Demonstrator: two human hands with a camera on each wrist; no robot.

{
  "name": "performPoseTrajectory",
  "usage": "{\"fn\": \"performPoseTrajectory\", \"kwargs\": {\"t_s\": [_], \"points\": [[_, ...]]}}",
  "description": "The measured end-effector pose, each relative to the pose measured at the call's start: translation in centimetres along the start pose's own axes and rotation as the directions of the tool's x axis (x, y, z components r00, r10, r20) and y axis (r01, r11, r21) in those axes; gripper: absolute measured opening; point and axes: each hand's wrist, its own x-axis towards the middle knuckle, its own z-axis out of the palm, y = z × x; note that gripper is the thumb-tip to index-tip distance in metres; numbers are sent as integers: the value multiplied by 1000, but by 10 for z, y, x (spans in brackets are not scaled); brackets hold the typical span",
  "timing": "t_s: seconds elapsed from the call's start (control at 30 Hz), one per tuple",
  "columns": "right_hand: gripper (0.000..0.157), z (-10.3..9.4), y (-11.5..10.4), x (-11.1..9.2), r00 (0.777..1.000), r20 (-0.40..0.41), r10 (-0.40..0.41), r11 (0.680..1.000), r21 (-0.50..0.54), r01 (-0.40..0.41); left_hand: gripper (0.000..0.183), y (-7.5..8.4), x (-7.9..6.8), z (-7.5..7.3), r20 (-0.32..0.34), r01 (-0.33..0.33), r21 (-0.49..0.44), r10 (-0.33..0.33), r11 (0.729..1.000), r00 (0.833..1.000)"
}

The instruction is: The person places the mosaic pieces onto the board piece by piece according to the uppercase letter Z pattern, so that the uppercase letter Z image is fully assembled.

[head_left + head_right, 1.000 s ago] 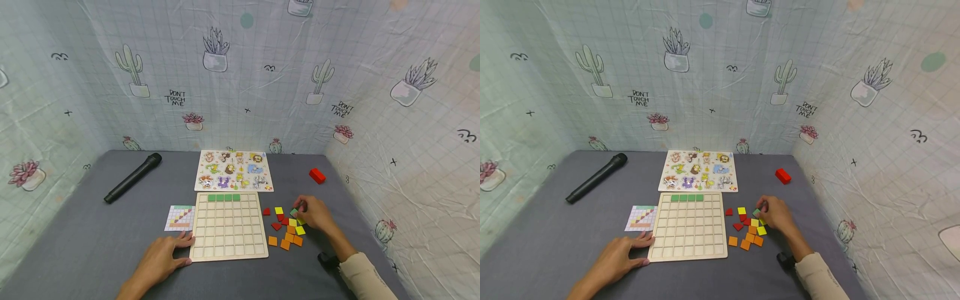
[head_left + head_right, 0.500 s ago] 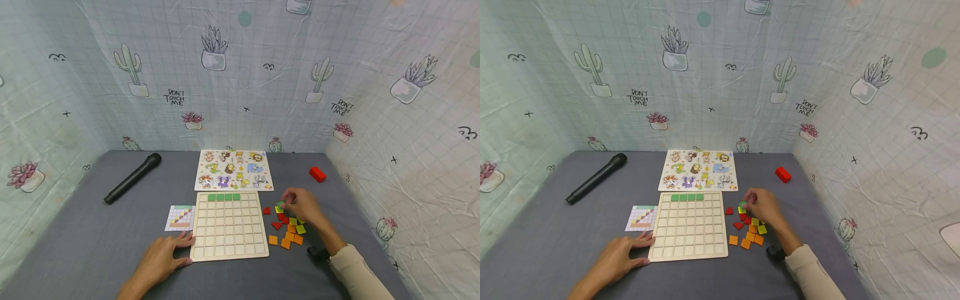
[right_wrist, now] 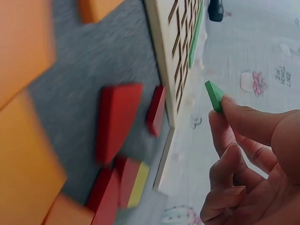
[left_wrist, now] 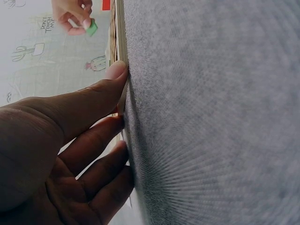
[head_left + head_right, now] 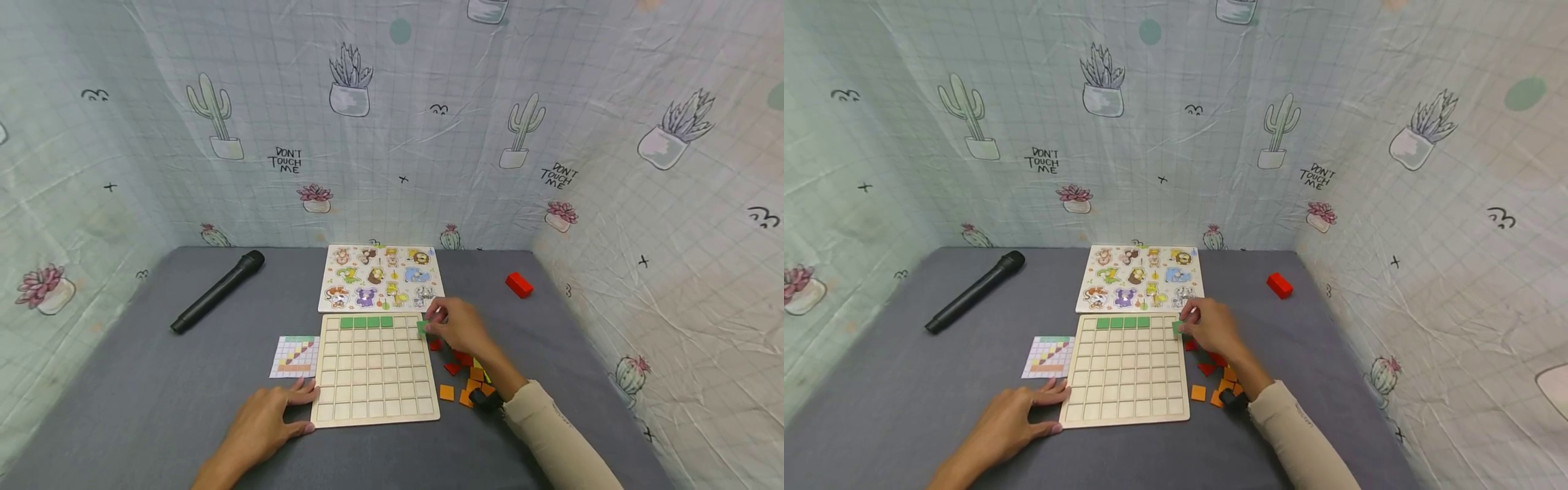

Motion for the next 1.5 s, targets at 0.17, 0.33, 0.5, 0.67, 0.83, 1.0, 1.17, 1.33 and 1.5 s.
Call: {"fn": "performPoseTrajectory", "kwargs": {"t_s": [0.17, 0.33, 0.5, 0.67, 0.83, 1.0, 1.17, 1.33, 1.5], "points": [[14, 11, -11, 12, 1000, 10, -17, 1000, -19, 17, 57, 1, -1, 0, -4, -2, 5, 2, 1000, 1000], [14, 22, -18, 23, 999, 24, -23, 999, -36, 24, 57, 1, -1, 1, 11, 15, 7, -15, 1000, 1000], [14, 32, -21, 33, 999, 21, -35, 999, -36, 36, 57, 1, 0, 1, 10, 22, -1, -22, 1000, 1000], [13, 39, -21, 38, 1000, 18, -16, 999, -48, 17, 58, 1, 0, 1, -1, 11, 4, -11, 1000, 1000], [12, 40, -22, 40, 1000, 10, -7, 999, -43, 8, 58, 1, 0, 1, 4, 15, -2, -15, 1000, 1000], [12, 40, -22, 42, 1000, -5, 9, 999, -37, -9, 58, 0, 0, 1, 11, 20, -4, -20, 1000, 1000], [10, 39, -21, 46, 1000, 18, 8, 999, -42, -7, 58, 0, 0, 1, 5, 21, 1, -21, 1000, 1000], [10, 39, -19, 48, 999, 32, 7, 997, -73, -5, 57, 0, 1, 1, 12, 22, 7, -23, 1000, 1000], [8, 39, -18, 49, 999, 36, 3, 997, -73, 0, 58, 0, 1, 1, 16, 23, 8, -23, 1000, 1000]]}}
